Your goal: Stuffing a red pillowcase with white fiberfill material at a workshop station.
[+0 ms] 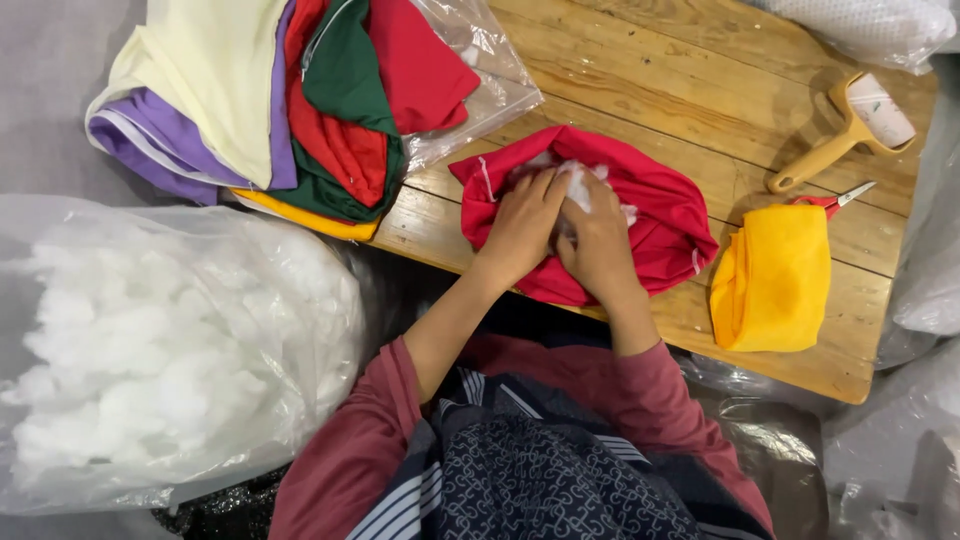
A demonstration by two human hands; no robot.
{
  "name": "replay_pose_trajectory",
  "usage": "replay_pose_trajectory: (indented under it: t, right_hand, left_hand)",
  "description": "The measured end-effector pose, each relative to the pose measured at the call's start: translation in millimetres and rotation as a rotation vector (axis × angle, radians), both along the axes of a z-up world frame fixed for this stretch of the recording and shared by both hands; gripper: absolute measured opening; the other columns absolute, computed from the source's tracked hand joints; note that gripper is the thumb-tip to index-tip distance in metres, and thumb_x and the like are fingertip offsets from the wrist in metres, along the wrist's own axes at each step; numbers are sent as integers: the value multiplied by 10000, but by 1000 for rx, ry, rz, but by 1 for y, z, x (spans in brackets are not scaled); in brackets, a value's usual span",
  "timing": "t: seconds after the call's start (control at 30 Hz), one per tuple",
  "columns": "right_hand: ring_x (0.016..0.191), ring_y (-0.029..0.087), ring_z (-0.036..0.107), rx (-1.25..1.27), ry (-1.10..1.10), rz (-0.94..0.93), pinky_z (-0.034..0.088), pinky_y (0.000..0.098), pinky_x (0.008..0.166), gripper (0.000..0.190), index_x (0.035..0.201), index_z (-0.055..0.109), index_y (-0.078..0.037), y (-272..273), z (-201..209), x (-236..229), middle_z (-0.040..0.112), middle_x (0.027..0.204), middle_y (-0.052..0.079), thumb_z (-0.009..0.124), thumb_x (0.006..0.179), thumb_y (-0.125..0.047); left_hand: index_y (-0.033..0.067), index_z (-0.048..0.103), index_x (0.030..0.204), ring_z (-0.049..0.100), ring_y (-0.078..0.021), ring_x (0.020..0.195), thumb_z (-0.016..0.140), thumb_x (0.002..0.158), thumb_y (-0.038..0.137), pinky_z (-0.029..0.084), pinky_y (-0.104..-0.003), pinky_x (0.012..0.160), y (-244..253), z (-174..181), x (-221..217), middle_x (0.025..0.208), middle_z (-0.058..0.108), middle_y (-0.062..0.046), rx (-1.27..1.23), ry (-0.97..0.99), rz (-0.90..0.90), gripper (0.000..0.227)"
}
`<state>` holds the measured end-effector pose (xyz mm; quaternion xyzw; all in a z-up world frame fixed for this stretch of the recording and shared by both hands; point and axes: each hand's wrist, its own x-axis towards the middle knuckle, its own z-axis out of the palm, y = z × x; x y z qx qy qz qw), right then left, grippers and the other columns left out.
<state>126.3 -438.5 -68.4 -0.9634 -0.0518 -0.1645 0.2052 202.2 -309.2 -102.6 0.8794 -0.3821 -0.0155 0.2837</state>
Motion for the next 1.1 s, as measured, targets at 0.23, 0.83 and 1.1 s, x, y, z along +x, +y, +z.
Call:
replay_pose_trajectory:
  t: [0.23, 0.83, 1.1]
  right_hand:
    - [1007, 406, 669, -15, 108, -122, 569, 482, 875, 442, 1192, 767, -166, -60, -34, -1, 625, 1130, 140, 646, 817, 37]
    - [1140, 413, 638, -59, -1, -116, 530, 485, 984, 228, 1058, 769, -7, -62, -92, -22, 698, 1094, 188, 643, 869, 15]
    - [1135, 555, 628, 9, 161, -223, 552, 633, 877, 423, 1308, 723, -77, -89, 19, -46, 609, 1350, 269, 742, 886, -88]
  left_hand:
    - [178, 705, 1191, 703, -314, 1077, 595, 931, 135, 566, -507, 842, -2, -20, 18, 1231, 715, -57, 157, -254, 275, 286]
    - [211, 561, 1452, 441, -390, 1445, 745, 832, 93, 386, -575, 1137, -35, -4, 8, 1486, 545, -108, 88, -165, -267, 657]
    - [195, 708, 1229, 572, -317, 1296, 625, 942, 207, 500, -474, 965, -9, -35, 34, 1290, 646, -45, 44, -247, -82, 299]
